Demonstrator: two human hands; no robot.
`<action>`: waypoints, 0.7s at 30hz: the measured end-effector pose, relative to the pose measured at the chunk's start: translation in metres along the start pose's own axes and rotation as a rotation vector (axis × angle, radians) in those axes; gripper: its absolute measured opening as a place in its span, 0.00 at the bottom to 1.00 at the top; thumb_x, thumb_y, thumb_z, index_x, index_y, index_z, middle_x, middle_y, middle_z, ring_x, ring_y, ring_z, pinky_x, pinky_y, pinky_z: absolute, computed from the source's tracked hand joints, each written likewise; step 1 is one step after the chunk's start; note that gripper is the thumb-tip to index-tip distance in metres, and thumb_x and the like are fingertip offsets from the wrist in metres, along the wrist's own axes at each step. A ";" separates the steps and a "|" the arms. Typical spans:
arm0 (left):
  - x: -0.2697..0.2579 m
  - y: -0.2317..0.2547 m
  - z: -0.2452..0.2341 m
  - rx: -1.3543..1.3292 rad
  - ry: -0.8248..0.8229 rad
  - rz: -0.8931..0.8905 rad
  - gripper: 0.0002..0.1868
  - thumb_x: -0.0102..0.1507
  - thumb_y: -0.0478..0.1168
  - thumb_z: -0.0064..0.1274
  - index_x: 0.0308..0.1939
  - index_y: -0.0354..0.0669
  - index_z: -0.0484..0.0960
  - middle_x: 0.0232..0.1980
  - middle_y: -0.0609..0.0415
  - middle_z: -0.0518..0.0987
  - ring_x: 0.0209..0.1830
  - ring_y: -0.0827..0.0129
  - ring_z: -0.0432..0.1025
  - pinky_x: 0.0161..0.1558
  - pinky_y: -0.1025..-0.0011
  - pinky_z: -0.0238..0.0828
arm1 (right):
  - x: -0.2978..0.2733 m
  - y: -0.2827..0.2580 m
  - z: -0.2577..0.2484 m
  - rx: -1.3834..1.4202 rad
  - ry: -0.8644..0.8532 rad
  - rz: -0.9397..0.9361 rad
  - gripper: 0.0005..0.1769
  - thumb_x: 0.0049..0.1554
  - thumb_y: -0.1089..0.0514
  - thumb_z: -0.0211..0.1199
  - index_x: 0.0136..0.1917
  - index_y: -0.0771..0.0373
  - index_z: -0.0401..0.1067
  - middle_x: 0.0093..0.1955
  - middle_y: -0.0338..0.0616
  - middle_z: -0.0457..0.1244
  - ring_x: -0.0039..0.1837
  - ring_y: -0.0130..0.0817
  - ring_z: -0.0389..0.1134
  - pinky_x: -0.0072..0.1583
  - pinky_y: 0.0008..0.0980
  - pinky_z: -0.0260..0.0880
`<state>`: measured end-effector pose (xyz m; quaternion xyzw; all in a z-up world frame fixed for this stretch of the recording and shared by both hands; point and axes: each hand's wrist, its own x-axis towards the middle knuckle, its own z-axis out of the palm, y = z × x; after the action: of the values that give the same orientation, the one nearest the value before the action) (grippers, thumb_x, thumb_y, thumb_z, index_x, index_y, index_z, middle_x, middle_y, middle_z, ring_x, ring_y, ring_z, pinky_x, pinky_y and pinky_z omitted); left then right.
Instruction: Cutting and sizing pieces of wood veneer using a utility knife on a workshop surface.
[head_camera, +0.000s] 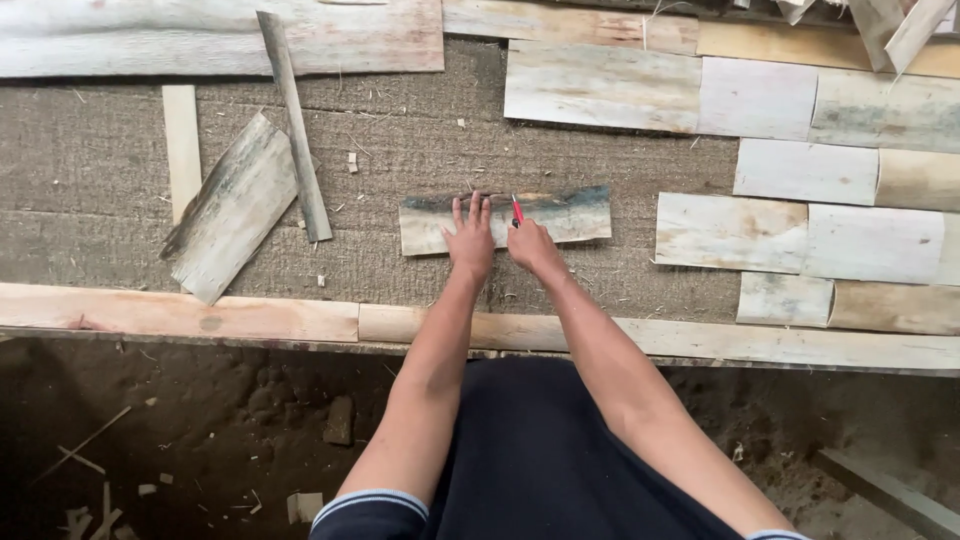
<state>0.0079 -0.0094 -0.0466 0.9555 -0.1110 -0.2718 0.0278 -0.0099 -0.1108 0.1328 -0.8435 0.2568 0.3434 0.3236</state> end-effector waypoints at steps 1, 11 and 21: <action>-0.001 -0.001 0.002 0.000 0.002 0.001 0.47 0.66 0.49 0.57 0.83 0.59 0.46 0.87 0.63 0.32 0.85 0.45 0.29 0.68 0.29 0.55 | 0.002 0.002 0.005 0.000 0.002 -0.001 0.32 0.61 0.44 0.44 0.65 0.71 0.69 0.63 0.68 0.66 0.67 0.64 0.67 0.64 0.61 0.69; -0.026 -0.008 -0.020 0.076 0.043 0.059 0.46 0.68 0.56 0.53 0.84 0.60 0.44 0.87 0.63 0.33 0.85 0.45 0.32 0.65 0.38 0.66 | 0.000 -0.004 0.021 0.134 0.022 0.029 0.31 0.63 0.48 0.43 0.65 0.76 0.65 0.62 0.74 0.65 0.65 0.67 0.68 0.62 0.60 0.69; -0.040 -0.007 -0.028 0.087 0.147 0.084 0.46 0.69 0.55 0.51 0.84 0.57 0.41 0.87 0.59 0.31 0.84 0.41 0.31 0.64 0.38 0.68 | 0.002 0.007 0.039 0.081 0.074 0.032 0.26 0.65 0.51 0.44 0.62 0.78 0.63 0.61 0.79 0.64 0.65 0.73 0.66 0.62 0.63 0.68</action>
<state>-0.0091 0.0063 -0.0028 0.9678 -0.1602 -0.1943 0.0055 -0.0296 -0.0875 0.1071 -0.8377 0.2956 0.3064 0.3420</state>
